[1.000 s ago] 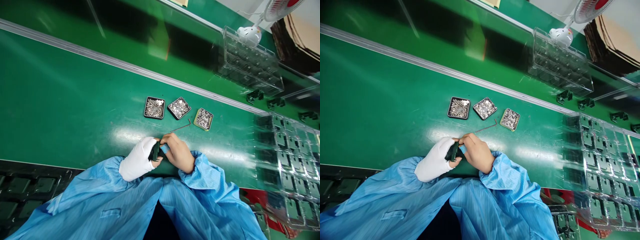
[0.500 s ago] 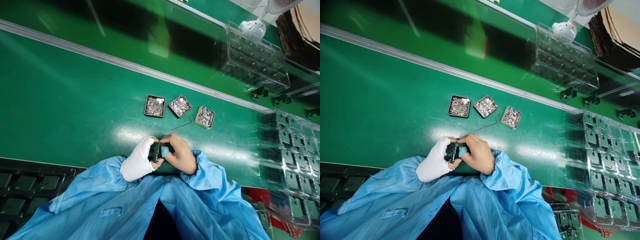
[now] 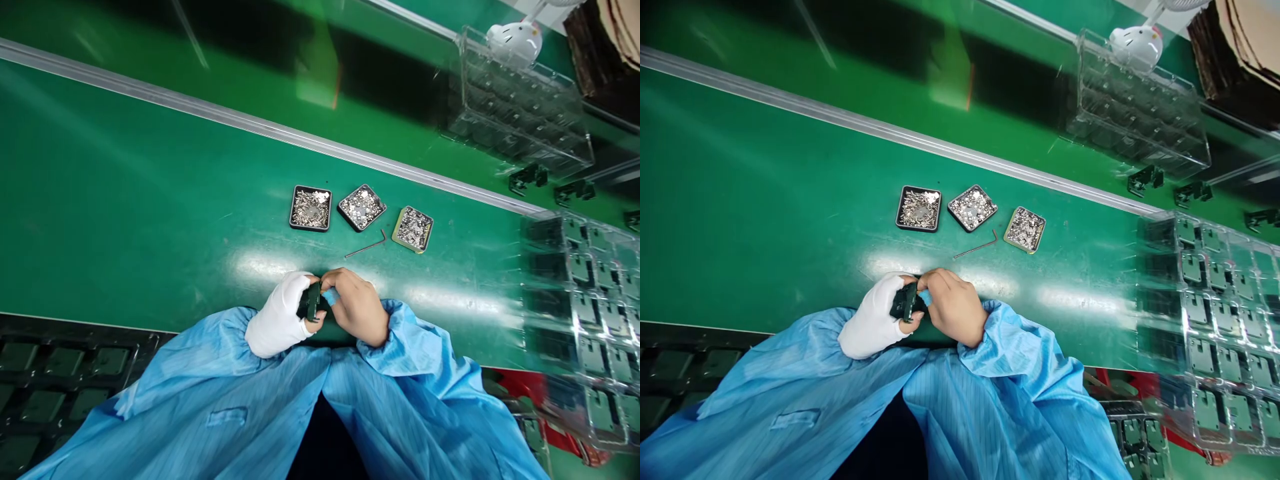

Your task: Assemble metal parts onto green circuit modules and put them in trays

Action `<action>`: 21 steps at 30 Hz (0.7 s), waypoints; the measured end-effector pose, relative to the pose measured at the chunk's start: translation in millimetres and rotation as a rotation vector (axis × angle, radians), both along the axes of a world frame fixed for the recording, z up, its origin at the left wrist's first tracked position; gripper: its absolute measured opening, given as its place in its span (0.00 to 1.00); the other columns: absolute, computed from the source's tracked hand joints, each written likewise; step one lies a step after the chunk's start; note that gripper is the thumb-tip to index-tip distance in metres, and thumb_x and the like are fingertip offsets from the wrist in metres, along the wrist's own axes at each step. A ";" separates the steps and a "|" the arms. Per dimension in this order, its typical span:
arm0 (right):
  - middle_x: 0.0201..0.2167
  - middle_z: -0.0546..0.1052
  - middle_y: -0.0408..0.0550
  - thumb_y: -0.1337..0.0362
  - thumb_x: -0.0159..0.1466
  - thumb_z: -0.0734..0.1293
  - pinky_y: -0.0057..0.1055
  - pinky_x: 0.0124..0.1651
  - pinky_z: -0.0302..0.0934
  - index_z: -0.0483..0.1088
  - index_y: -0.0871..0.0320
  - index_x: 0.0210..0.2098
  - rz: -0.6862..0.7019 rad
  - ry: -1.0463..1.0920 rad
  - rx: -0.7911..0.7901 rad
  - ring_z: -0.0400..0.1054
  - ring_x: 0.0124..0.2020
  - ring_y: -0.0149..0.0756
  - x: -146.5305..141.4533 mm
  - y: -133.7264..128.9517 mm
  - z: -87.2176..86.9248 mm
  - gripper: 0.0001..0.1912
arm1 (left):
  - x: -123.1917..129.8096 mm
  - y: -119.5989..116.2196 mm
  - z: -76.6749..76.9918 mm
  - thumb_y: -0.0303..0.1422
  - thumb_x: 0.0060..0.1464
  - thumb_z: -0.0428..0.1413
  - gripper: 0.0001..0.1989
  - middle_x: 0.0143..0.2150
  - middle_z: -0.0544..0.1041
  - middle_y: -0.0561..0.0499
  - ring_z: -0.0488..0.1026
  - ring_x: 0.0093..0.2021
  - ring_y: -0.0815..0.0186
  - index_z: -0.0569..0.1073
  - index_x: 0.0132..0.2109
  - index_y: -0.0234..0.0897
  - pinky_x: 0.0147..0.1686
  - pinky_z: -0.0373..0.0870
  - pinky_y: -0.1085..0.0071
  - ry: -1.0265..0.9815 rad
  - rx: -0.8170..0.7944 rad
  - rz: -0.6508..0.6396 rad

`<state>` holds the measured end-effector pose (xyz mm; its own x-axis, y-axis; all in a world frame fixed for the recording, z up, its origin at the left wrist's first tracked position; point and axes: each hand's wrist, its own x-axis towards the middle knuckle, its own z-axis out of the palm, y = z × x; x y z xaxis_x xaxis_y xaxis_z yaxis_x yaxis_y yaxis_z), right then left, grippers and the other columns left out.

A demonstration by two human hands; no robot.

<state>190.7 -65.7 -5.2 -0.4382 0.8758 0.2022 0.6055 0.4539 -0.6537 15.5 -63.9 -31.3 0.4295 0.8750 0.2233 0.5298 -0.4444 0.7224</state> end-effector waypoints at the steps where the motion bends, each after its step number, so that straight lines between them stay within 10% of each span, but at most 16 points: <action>1: 0.36 0.73 0.48 0.77 0.51 0.56 0.33 0.43 0.65 0.60 0.55 0.38 -0.018 0.012 -0.028 0.68 0.39 0.38 0.1 0.2 -0.6 0.17 | 0.2 -0.3 0.1 0.36 0.47 0.54 0.16 0.37 0.70 0.47 0.72 0.36 0.61 0.63 0.43 0.36 0.34 0.71 0.65 -0.006 0.005 0.003; 21: 0.39 0.73 0.48 0.71 0.59 0.62 0.31 0.43 0.65 0.66 0.57 0.43 0.011 0.318 -0.295 0.69 0.41 0.34 8.8 5.1 9.0 0.12 | -4.0 -1.6 13.4 0.40 0.46 0.55 0.20 0.40 0.72 0.47 0.73 0.39 0.60 0.63 0.46 0.37 0.38 0.71 0.64 -0.064 -0.200 0.022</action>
<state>199.5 -60.6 3.8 -0.4042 0.9120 0.0704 0.3491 0.2250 -0.9097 11.5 -65.6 -18.0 0.4004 0.9136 0.0703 0.4881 -0.2776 0.8275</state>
